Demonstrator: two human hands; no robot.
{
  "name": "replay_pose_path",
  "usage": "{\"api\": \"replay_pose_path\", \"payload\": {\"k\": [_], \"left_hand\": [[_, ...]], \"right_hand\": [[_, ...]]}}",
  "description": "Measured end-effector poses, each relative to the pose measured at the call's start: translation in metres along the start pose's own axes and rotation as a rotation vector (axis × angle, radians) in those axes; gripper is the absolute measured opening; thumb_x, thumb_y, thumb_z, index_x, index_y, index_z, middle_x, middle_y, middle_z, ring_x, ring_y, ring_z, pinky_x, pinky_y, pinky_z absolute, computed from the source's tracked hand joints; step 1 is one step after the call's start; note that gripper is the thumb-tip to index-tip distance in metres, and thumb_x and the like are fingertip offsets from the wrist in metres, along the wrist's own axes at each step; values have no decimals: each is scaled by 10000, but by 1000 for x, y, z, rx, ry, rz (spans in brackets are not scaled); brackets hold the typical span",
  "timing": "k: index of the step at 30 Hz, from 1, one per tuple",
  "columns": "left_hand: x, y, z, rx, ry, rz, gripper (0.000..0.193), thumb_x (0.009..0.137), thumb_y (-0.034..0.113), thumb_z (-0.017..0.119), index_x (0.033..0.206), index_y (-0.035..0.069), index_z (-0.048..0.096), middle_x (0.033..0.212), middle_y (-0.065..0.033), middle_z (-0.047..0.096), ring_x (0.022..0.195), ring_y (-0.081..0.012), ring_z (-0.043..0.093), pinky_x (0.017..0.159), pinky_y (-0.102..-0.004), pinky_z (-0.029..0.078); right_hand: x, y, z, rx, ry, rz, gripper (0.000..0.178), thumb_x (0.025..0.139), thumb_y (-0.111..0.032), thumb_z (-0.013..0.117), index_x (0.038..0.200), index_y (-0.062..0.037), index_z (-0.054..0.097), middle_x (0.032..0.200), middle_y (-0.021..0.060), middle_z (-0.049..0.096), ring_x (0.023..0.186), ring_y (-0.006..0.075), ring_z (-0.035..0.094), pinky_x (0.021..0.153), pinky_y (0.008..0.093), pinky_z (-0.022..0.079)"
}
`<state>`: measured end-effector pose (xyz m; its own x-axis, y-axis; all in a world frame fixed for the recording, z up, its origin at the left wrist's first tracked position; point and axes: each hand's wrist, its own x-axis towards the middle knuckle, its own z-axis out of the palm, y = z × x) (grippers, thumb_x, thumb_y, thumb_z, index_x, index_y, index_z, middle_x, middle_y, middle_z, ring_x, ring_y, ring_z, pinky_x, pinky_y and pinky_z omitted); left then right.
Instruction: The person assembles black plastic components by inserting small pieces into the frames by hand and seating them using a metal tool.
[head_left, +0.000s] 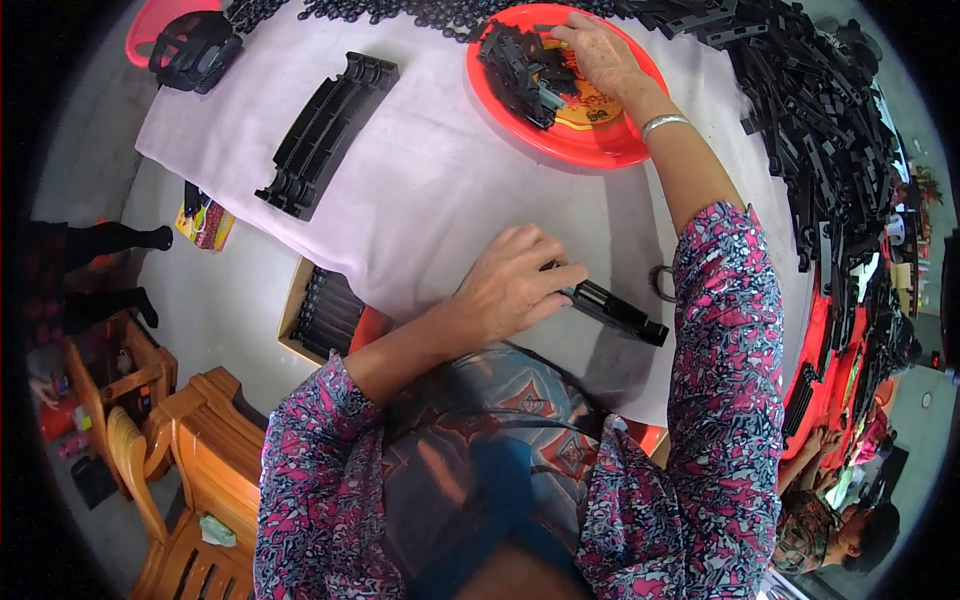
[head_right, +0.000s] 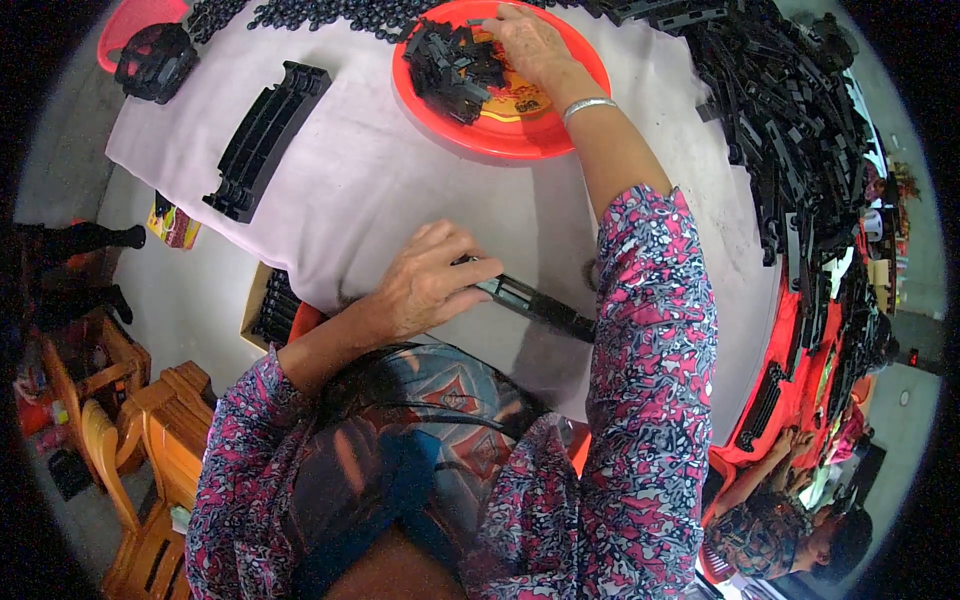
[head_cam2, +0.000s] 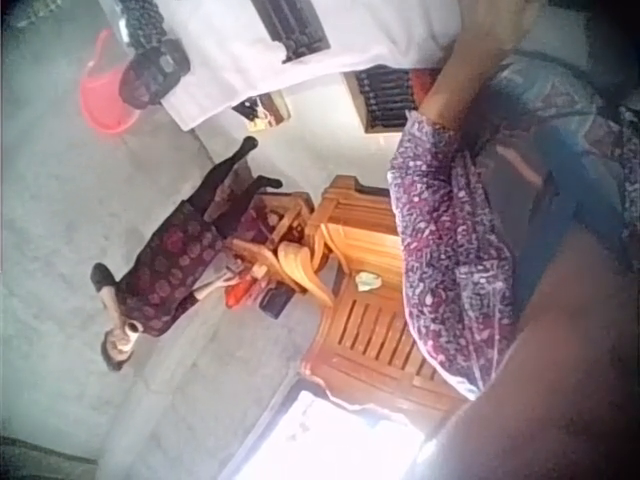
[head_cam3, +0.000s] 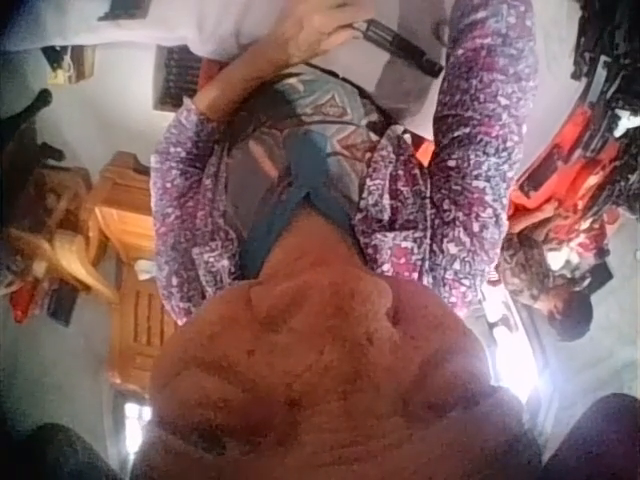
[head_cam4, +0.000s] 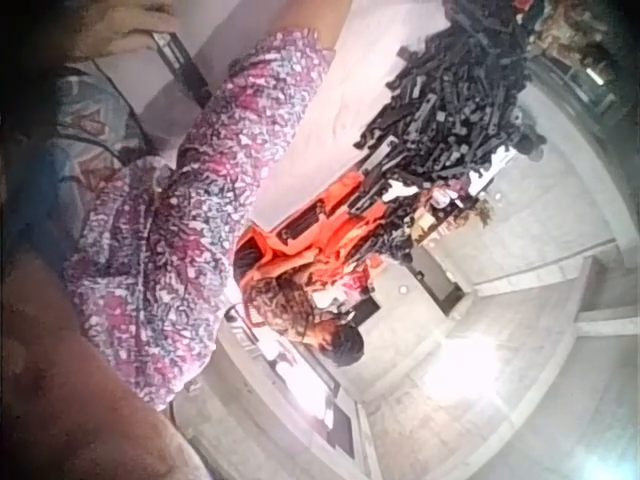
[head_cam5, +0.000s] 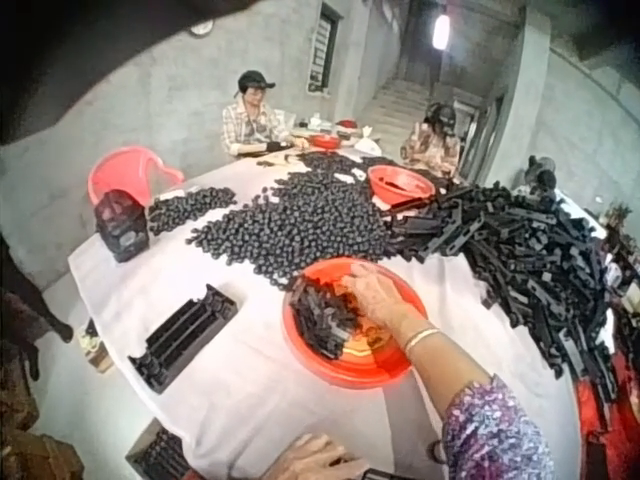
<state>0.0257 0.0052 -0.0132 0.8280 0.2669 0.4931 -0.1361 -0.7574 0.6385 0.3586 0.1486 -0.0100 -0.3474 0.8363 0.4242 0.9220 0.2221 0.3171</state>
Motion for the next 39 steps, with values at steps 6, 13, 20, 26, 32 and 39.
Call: {"api": "replay_pose_path", "payload": {"k": [6,13,20,26,32,39], "left_hand": [[5,2,5,-12,-4,30,432,683,86,802,1102,91,696,993,-70,612,971,-292,561,891,-431,454],[-1,-5,3,-26,6,26,422,692,87,783,1105,84,695,994,-81,618,967,-310,560,870,-435,452],[5,-1,1,-10,50,5,373,695,106,770,1061,126,699,939,-39,599,928,-264,566,841,-404,455],[5,5,-1,13,26,-12,373,706,63,790,1071,41,715,970,-79,655,923,-281,593,825,-396,486],[4,17,-2,-11,-7,1,343,710,76,798,1038,35,707,937,-77,647,918,-278,584,831,-401,480],[2,15,0,-28,-25,-7,345,717,94,797,1041,35,695,908,-81,629,899,-283,579,834,-404,460]], "right_hand": [[-7,29,28,19,-8,5,74,832,-122,625,838,-56,658,778,148,673,836,357,686,777,452,567],[-13,-20,-46,532,-14,668,200,888,-192,626,799,-15,655,778,131,689,716,216,674,648,372,517],[-101,-68,-143,1114,-57,821,70,937,-86,576,947,-40,628,725,-25,539,658,84,511,588,249,426],[-162,-162,-247,1182,-280,971,179,949,-49,558,1083,16,658,835,19,640,789,112,601,736,266,504],[-187,-199,-260,1203,-224,947,189,919,3,586,1098,1,648,912,104,700,821,201,683,772,324,531],[-184,-214,-256,808,-236,799,181,861,-30,692,1041,-27,673,897,151,682,788,319,668,705,376,529]]}}
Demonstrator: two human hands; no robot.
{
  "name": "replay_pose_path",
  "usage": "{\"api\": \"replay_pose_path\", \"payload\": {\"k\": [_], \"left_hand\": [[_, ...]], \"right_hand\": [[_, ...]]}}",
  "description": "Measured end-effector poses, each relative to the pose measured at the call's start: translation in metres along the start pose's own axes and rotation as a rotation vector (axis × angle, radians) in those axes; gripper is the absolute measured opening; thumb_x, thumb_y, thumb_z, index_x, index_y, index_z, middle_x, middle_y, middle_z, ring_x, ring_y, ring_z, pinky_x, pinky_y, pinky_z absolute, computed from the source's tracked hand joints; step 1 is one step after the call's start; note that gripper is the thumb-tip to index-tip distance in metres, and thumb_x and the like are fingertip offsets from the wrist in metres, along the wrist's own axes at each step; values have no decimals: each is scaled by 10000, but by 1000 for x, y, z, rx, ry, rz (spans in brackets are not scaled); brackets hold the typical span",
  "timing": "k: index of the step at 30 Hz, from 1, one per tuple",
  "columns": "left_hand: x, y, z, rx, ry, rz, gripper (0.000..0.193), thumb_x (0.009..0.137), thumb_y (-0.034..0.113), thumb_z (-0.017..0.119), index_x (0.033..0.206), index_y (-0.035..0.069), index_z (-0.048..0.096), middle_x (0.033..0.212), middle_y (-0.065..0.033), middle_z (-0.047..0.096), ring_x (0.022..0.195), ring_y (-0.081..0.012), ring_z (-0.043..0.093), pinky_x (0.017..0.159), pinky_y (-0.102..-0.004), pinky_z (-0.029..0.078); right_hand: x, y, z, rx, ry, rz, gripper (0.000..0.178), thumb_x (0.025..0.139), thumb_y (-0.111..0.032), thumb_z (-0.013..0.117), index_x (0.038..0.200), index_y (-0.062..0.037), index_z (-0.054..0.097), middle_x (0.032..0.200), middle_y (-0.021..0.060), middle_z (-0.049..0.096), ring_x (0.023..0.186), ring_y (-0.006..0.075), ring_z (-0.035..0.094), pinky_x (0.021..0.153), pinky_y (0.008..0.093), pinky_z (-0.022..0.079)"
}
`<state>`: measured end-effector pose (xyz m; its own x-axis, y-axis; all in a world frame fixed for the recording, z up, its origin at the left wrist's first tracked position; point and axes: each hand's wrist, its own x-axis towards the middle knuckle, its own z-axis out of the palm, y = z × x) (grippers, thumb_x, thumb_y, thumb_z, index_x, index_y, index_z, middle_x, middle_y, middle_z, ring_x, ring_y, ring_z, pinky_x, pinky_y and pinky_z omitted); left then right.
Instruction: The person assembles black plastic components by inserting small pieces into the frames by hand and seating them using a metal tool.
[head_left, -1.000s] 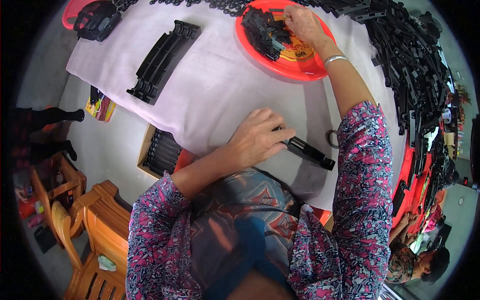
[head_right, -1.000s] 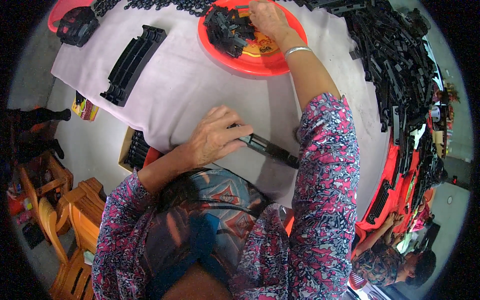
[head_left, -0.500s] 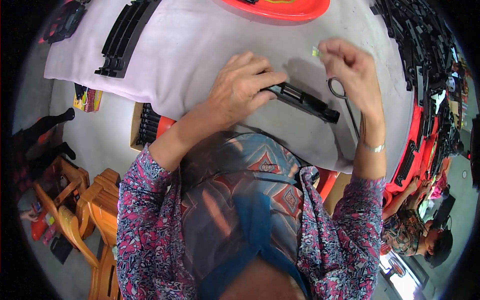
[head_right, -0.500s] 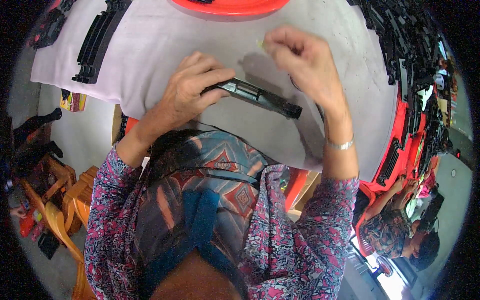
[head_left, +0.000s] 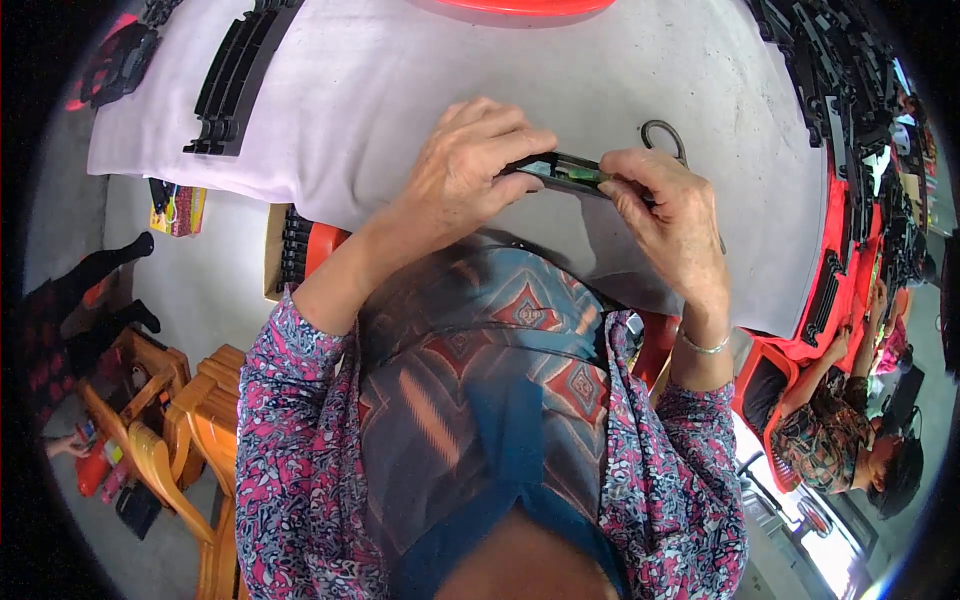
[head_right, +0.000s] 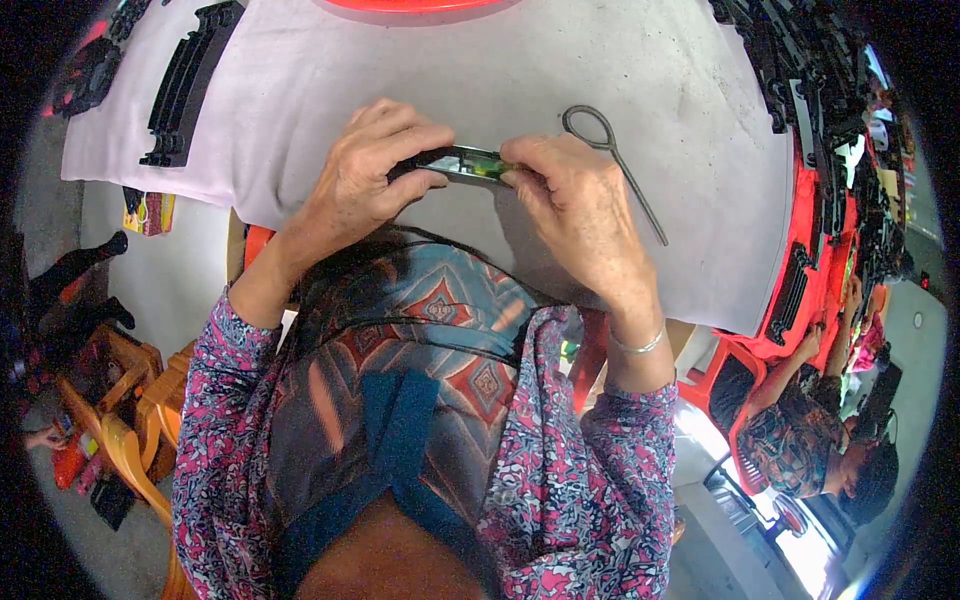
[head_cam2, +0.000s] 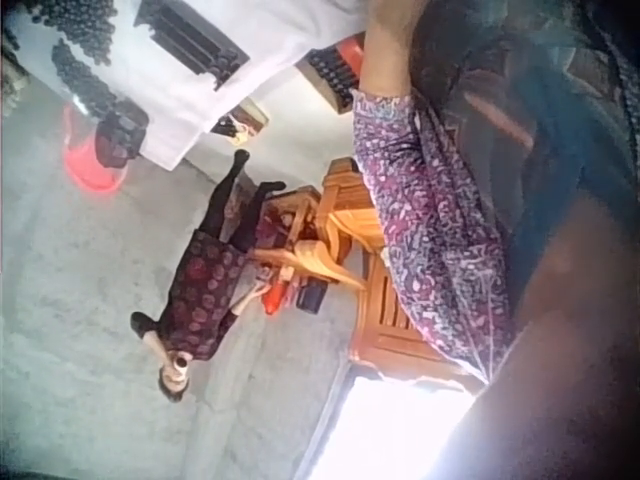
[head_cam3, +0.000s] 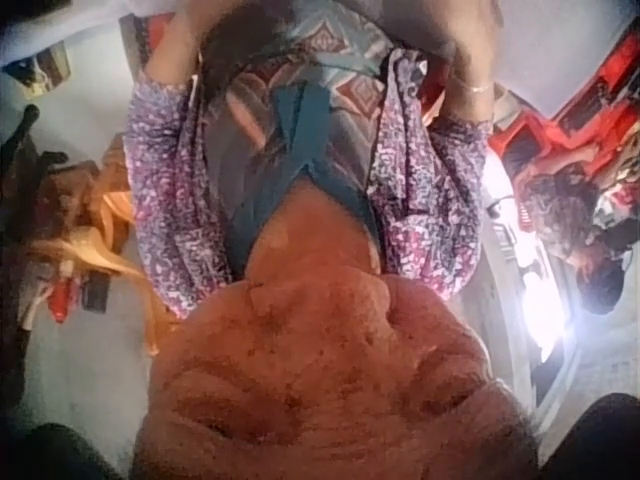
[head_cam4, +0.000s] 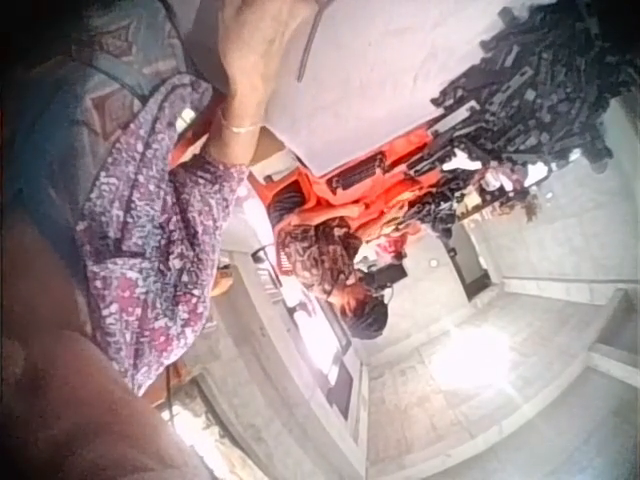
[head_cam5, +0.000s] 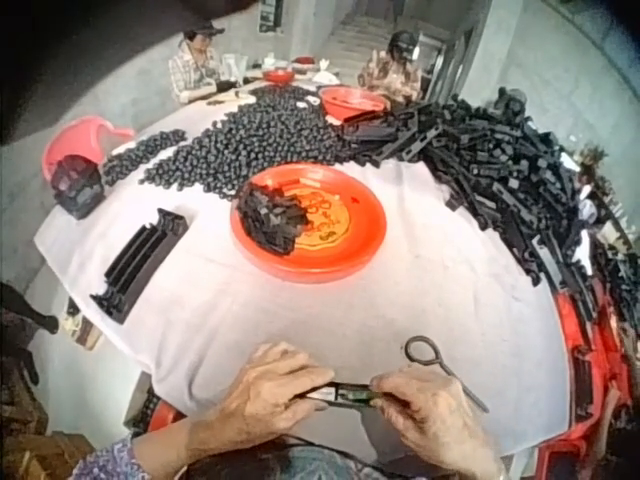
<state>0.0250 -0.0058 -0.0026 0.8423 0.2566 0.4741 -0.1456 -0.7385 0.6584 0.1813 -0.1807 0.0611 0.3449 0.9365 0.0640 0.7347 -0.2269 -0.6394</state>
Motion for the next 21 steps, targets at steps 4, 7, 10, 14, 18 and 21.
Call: {"api": "replay_pose_path", "payload": {"k": [4,7,10,14,18,21], "left_hand": [[0,-2,0,-22,-9,-3,352,717,94,799,1047,38,691,905,-78,630,893,-281,579,837,-405,449],[0,-2,2,-7,0,4,360,714,92,803,1051,39,690,903,-77,630,889,-281,578,839,-402,447],[1,-2,2,-4,2,6,368,710,90,806,1056,41,688,903,-77,630,889,-281,578,843,-401,445],[0,0,0,-9,-5,0,371,708,90,808,1056,43,689,910,-77,633,896,-283,580,845,-404,445],[1,-3,1,4,-21,-13,367,712,91,809,1055,41,689,925,-76,639,899,-282,580,845,-403,444],[1,-2,0,0,-10,5,352,720,93,809,1047,40,690,924,-74,643,891,-278,581,843,-400,443]], "right_hand": [[-2,-2,10,-81,105,2,137,867,-36,714,999,-17,684,863,105,674,707,223,622,647,333,506],[-3,-5,19,-38,183,78,116,863,-47,724,969,-18,688,837,92,671,678,199,615,627,324,498],[-6,-5,26,19,261,118,107,849,-67,724,945,-34,690,806,110,667,687,260,633,634,371,502],[-9,-5,35,13,354,68,79,846,-63,730,914,-54,692,791,78,671,703,229,613,677,364,478],[-8,-4,43,11,367,62,75,841,-66,736,902,-73,693,791,46,675,716,212,591,714,355,439],[-9,-4,48,-48,424,46,75,837,-70,739,896,-85,695,790,27,676,712,205,576,717,345,406]]}}
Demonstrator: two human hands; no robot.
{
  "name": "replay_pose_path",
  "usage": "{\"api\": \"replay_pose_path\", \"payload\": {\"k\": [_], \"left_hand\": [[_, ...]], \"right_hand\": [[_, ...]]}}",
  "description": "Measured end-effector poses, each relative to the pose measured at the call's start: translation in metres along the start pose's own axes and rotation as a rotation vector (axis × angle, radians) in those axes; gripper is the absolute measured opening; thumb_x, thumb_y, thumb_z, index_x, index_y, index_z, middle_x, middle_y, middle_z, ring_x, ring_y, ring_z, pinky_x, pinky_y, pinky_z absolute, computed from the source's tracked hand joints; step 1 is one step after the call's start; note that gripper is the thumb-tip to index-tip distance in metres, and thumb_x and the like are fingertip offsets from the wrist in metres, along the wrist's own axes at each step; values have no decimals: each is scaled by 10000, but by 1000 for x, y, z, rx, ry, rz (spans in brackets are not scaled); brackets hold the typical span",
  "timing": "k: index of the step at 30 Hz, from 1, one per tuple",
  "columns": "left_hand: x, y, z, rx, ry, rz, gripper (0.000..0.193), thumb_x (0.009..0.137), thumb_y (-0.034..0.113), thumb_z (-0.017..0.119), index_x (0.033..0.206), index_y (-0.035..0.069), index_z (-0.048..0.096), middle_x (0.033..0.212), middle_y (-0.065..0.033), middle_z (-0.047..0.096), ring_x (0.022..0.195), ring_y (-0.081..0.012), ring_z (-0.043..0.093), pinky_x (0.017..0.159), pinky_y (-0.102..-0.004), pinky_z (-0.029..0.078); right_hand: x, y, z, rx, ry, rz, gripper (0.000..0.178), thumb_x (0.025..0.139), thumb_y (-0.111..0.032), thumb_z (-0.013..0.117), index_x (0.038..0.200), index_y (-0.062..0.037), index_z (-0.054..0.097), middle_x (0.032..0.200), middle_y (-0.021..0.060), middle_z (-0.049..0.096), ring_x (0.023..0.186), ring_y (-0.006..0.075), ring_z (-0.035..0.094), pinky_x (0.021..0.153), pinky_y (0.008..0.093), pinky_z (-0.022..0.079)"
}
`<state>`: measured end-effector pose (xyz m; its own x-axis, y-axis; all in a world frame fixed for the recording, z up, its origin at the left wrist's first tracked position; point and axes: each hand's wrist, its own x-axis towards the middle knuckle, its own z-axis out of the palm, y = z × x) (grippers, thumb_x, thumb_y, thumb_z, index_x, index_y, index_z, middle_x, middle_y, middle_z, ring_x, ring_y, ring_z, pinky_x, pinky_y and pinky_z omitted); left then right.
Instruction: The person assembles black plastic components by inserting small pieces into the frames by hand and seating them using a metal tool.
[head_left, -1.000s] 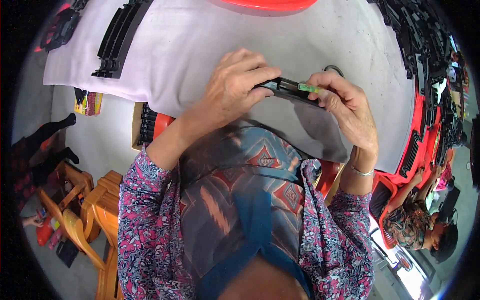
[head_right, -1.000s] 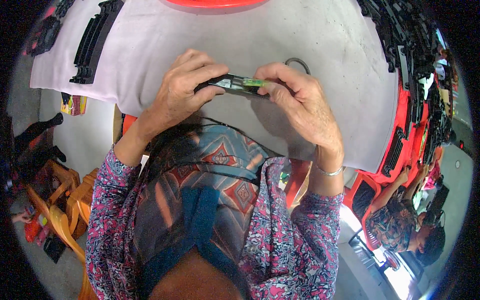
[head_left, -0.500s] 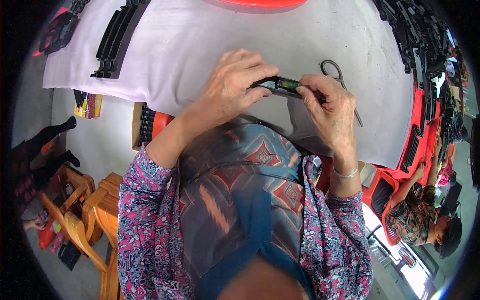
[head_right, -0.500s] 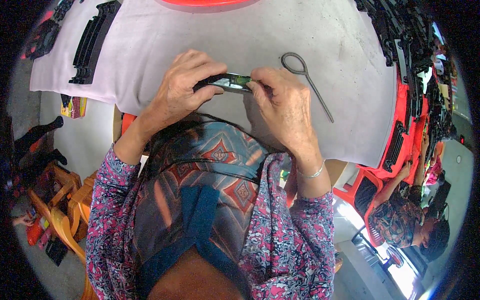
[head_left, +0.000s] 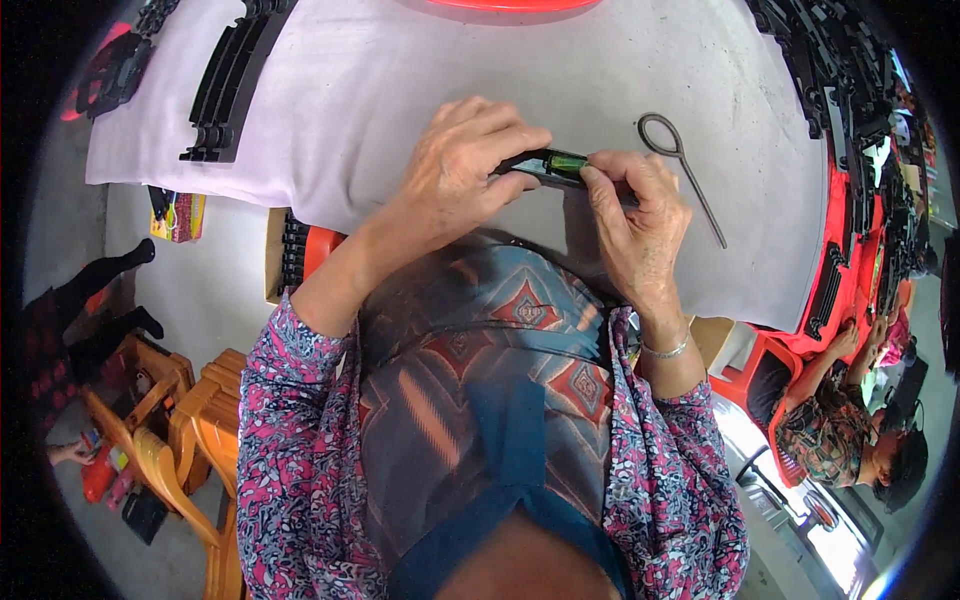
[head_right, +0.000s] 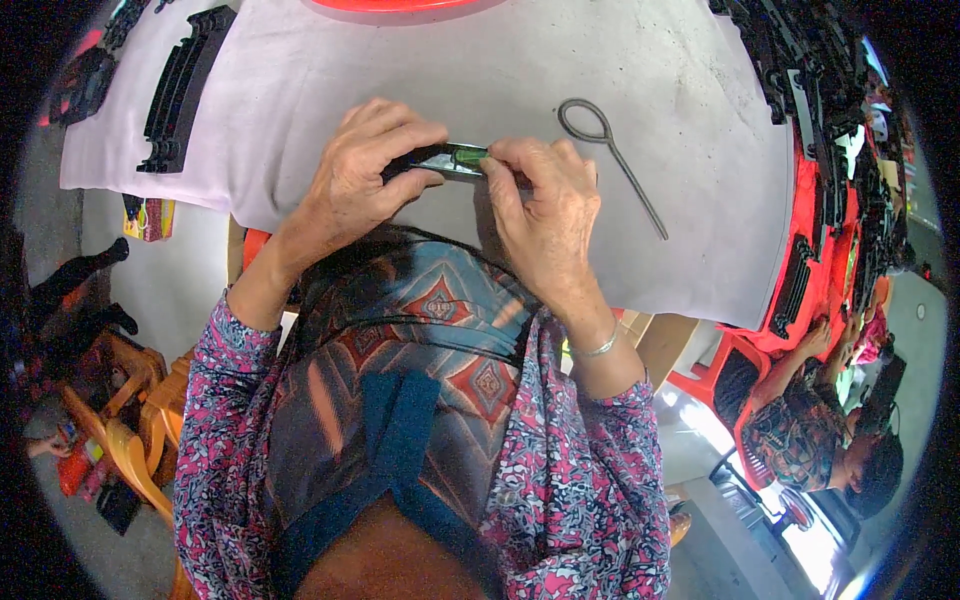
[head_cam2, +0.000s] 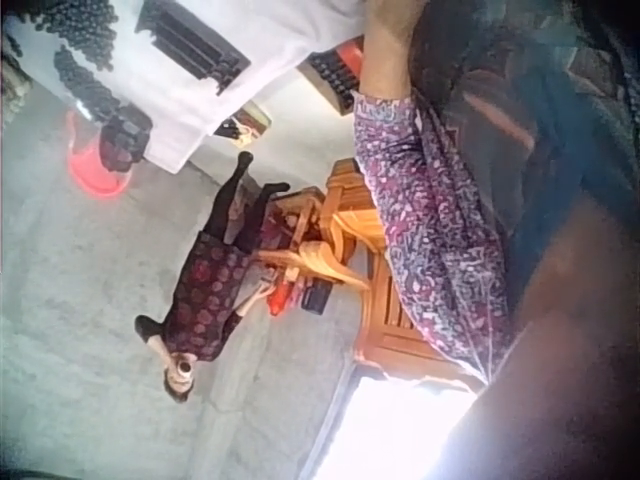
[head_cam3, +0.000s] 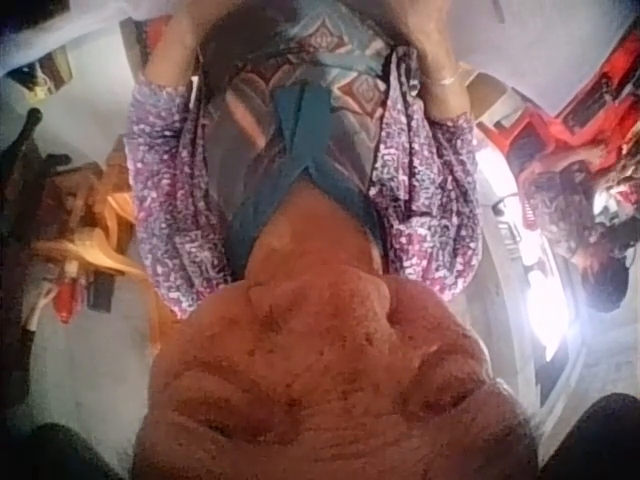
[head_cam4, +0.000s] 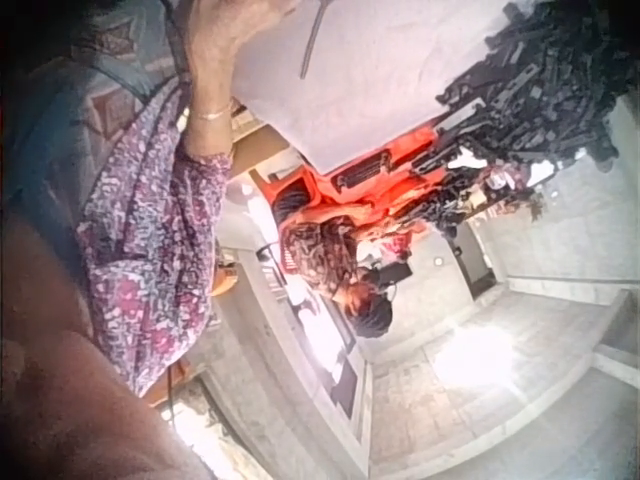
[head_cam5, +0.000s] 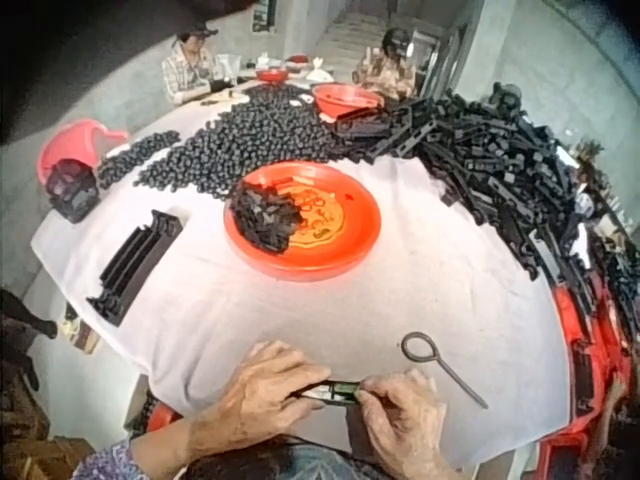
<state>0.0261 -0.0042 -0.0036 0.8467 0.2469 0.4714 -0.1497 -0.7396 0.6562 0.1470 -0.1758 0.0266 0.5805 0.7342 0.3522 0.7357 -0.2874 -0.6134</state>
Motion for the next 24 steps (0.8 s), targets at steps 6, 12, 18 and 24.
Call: {"api": "replay_pose_path", "payload": {"k": [6,12,18,24], "left_hand": [[11,6,-8,-34,-77,-27,275,791,153,769,1023,24,697,879,-98,638,843,-291,599,827,-409,451],[38,4,-3,-46,-311,-83,231,877,175,670,1030,3,700,890,-142,637,852,-362,622,770,-438,481],[45,-1,-3,-133,-400,-120,217,875,141,650,1024,-7,707,893,-146,633,852,-353,627,754,-421,482],[42,-3,-3,-103,-377,-105,206,873,133,651,1007,-13,708,861,-147,607,817,-343,616,733,-421,479]], "right_hand": [[0,1,-1,17,-3,-5,68,832,-74,743,887,-85,704,794,28,681,711,207,567,706,348,396],[1,5,0,35,5,19,53,833,-72,734,885,-70,725,803,59,693,731,238,576,709,366,414],[2,6,0,8,-20,4,65,826,-72,729,890,-66,722,781,74,671,745,265,580,707,384,421],[5,3,0,-72,-24,-66,60,812,-67,725,867,-62,701,751,78,632,740,271,559,690,399,412]]}}
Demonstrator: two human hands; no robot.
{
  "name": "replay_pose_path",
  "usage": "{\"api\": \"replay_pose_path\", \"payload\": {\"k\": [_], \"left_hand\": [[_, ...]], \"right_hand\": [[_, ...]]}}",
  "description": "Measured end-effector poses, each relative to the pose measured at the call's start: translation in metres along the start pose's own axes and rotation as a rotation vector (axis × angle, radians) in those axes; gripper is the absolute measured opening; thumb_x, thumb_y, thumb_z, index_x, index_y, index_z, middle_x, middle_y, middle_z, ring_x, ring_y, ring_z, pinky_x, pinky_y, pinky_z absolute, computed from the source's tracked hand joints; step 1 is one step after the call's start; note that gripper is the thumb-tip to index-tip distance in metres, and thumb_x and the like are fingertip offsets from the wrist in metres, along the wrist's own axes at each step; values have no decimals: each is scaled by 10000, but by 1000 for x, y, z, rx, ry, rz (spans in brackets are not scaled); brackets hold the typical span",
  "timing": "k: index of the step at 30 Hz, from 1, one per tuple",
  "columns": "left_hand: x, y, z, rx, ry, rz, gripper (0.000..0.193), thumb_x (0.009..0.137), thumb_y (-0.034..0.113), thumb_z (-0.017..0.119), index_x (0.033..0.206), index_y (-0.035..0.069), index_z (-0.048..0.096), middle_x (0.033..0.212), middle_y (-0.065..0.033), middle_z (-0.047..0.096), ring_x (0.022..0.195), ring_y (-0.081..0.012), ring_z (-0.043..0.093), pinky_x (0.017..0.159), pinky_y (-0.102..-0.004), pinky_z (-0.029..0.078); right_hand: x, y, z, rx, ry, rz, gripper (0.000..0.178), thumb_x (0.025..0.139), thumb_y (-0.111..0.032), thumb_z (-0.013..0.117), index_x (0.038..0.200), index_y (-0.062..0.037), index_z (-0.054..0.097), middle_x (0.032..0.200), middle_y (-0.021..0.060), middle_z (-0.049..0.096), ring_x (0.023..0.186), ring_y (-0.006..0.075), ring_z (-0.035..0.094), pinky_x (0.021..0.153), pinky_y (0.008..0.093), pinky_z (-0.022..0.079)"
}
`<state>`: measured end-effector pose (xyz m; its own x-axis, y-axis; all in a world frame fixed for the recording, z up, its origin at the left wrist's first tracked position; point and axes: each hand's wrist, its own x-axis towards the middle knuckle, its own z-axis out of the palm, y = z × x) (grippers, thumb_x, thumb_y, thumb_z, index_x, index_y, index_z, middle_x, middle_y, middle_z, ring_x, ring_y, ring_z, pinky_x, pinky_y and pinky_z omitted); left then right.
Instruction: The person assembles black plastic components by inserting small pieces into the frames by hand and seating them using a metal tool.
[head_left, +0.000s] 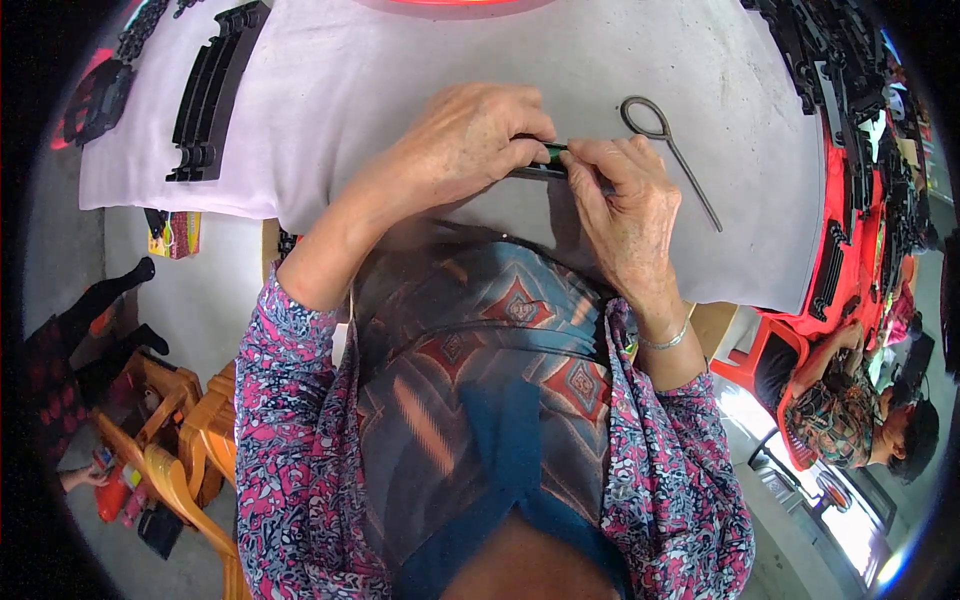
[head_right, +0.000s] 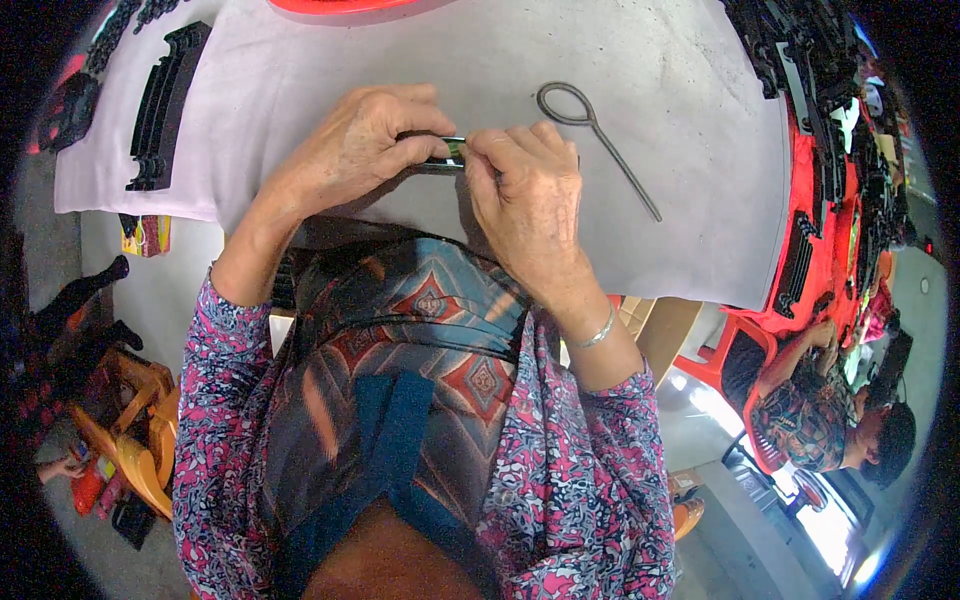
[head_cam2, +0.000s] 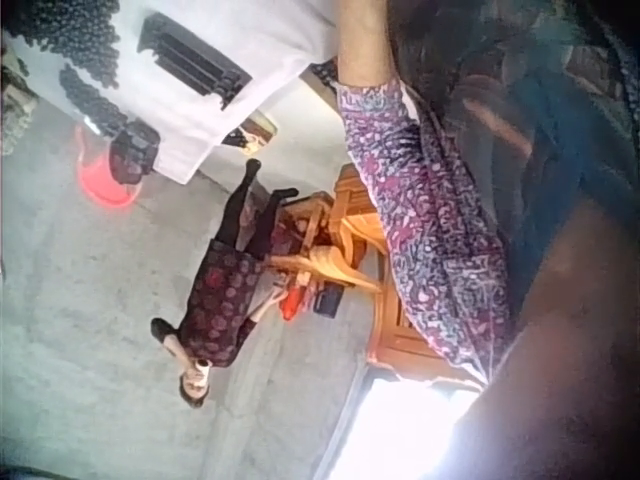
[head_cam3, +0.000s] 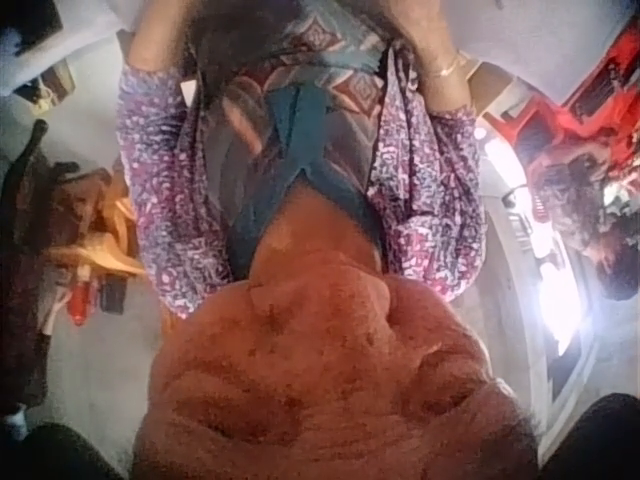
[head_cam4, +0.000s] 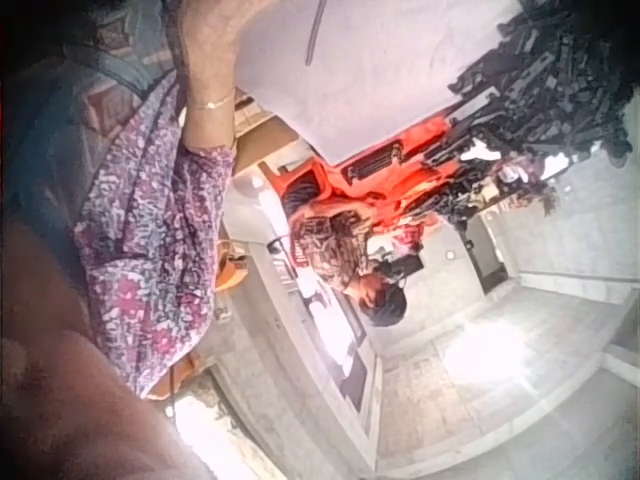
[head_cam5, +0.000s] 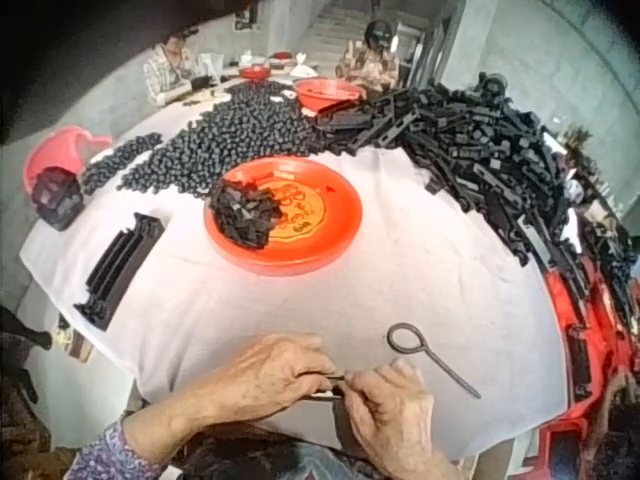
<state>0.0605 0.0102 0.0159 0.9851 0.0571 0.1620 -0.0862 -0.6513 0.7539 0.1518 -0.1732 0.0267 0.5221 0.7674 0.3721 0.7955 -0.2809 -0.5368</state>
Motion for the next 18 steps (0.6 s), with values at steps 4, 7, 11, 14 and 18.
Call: {"api": "replay_pose_path", "payload": {"k": [4,7,11,14,18], "left_hand": [[-1,-1,1,-16,25,9,198,859,113,656,999,-18,706,849,-151,591,804,-349,609,720,-425,476],[-1,-1,1,9,28,29,199,854,110,655,995,-21,705,851,-154,592,808,-352,610,720,-429,477],[-3,1,-1,4,25,-16,201,852,115,648,985,-25,703,849,-155,590,807,-354,611,720,-434,476],[-3,1,-2,16,18,-17,200,849,120,644,970,-28,701,843,-154,584,801,-356,608,720,-436,473],[-2,3,-3,23,10,-27,179,846,111,638,949,-21,702,836,-152,580,794,-356,601,714,-438,468]], "right_hand": [[0,-3,-1,-7,-10,5,55,809,-62,718,861,-63,700,758,88,631,746,277,558,688,397,416],[1,-5,-3,-56,-25,-4,67,813,-67,719,879,-60,706,759,96,634,746,281,568,689,402,431],[2,2,-5,59,-42,34,109,821,-72,721,927,-47,719,799,109,663,750,287,597,693,404,474],[0,3,-13,289,-45,242,168,820,-61,719,987,-43,722,840,112,682,753,286,607,690,395,494],[-3,7,-13,275,-77,154,260,790,-33,717,1049,-60,709,861,100,687,773,276,602,718,385,486]]}}
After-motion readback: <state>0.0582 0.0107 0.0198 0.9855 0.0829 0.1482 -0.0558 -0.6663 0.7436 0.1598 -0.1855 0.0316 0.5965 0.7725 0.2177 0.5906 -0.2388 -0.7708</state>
